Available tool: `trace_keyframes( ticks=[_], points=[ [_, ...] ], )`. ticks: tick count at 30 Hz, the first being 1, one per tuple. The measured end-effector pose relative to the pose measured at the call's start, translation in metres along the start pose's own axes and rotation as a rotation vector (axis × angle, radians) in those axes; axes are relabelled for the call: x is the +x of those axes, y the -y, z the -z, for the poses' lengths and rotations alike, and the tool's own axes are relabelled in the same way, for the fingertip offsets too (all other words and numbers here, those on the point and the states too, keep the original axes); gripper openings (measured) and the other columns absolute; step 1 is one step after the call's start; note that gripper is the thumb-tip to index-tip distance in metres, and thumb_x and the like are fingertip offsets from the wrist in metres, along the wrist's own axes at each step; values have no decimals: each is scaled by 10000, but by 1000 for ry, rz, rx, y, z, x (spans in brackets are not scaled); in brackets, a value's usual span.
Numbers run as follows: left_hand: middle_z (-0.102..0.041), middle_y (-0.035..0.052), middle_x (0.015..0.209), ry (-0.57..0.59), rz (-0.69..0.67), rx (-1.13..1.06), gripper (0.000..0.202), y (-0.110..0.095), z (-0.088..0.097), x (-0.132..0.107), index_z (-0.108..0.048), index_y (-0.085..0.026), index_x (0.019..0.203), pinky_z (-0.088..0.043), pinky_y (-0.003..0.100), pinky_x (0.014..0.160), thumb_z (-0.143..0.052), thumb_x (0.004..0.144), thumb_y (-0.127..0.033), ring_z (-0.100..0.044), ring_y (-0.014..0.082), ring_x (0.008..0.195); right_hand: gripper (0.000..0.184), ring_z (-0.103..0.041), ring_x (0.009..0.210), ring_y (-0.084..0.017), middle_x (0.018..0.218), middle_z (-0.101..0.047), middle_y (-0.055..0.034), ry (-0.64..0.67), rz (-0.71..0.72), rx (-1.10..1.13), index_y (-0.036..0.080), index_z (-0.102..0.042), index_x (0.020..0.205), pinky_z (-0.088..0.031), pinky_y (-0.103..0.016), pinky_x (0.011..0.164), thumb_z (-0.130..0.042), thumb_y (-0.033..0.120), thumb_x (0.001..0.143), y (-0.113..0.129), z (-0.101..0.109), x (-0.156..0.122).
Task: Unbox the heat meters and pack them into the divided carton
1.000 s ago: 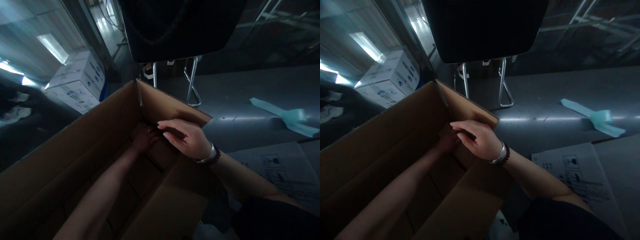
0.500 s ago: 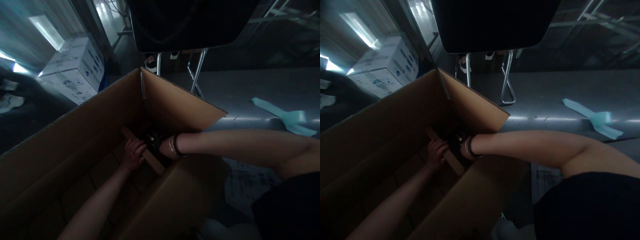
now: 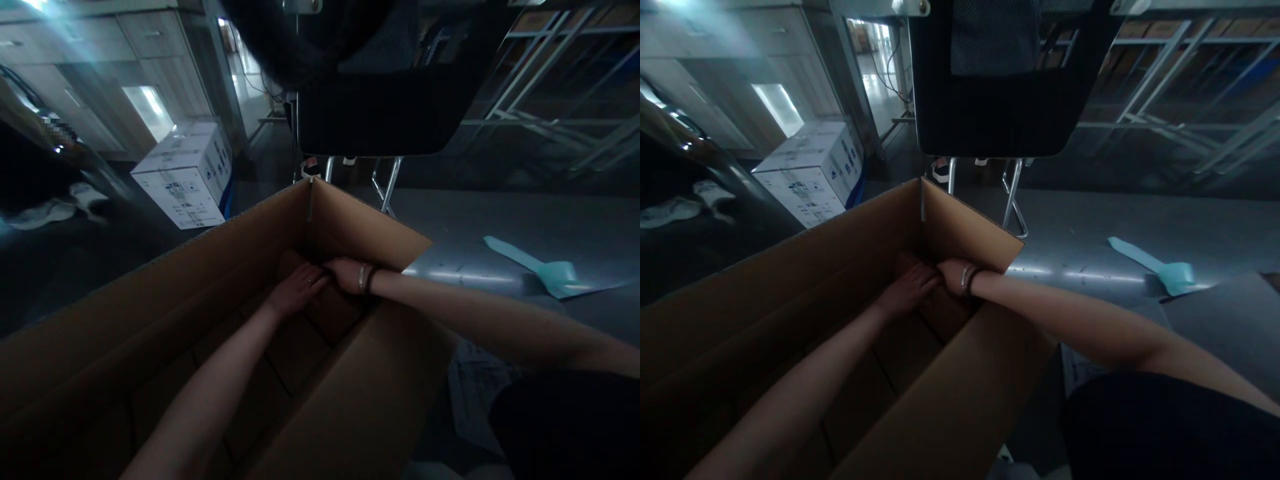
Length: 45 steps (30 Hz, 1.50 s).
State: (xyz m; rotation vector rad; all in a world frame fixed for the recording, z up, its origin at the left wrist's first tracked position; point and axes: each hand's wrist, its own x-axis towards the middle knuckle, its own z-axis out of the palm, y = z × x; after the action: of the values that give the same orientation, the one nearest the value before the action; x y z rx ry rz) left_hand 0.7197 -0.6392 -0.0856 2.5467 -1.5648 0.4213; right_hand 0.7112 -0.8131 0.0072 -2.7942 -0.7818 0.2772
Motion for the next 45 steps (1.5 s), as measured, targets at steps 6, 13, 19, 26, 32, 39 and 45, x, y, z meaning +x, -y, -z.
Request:
trace_keyframes(
  ticks=[6, 13, 19, 26, 32, 39, 45],
  points=[
    [-542, 138, 1200, 328, 31, -42, 435, 3, -21, 44, -508, -159, 1183, -356, 419, 983, -621, 777, -267, -465, 265, 1152, 296, -636, 872, -136, 1033, -640, -96, -507, 37, 769, 103, -577, 1079, -548, -276, 762, -440, 105, 817, -18, 36, -44],
    [-562, 137, 1143, 79, 291, -39, 406, 15, -37, 44, -538, -121, 1121, -272, 485, 1033, -483, 839, -409, -468, 266, 1125, 255, -629, 867, -114, 964, -658, -73, -626, 73, 848, 115, -609, 1001, -536, -244, 762, -463, 80, 795, -26, 22, -56],
    [-601, 111, 1066, -89, 414, -71, 349, 24, -48, 50, -560, -127, 1054, -251, 495, 1037, -414, 853, -372, -468, 262, 1095, 192, -619, 725, -103, 795, -652, -27, -840, 194, 921, 149, -624, 864, -517, -225, 641, -472, 47, 805, -35, 28, -66],
    [-613, 104, 891, 128, 389, -167, 338, 37, -70, 66, -621, -127, 857, -371, 443, 935, -410, 865, -390, -516, 250, 930, 281, -622, 722, -138, 781, -658, -22, -962, 305, 869, 205, -637, 876, -517, -264, 605, -481, 5, 754, -46, 17, -61],
    [-620, 84, 914, 156, 232, -296, 296, 25, -68, 65, -626, -144, 897, -400, 403, 882, -371, 896, -294, -520, 219, 911, 233, -635, 665, -174, 753, -669, -37, -991, 294, 903, 233, -655, 880, -545, -308, 578, -498, 94, 777, -58, 5, -62],
    [-636, 57, 868, 195, 292, -393, 261, 15, -72, 78, -650, -172, 828, -415, 391, 823, -412, 885, -260, -537, 205, 850, 320, -629, 658, -167, 775, -665, -28, -969, 361, 926, 267, -643, 977, -555, -304, 549, -489, 73, 775, -61, 4, -62],
    [-619, 74, 922, 200, 351, -398, 252, 9, -71, 70, -670, -182, 888, -425, 394, 822, -438, 880, -281, -528, 217, 895, 361, -621, 616, -170, 732, -660, -23, -1020, 337, 884, 271, -638, 992, -555, -312, 510, -487, 48, 751, -59, 5, -60]
  ],
)
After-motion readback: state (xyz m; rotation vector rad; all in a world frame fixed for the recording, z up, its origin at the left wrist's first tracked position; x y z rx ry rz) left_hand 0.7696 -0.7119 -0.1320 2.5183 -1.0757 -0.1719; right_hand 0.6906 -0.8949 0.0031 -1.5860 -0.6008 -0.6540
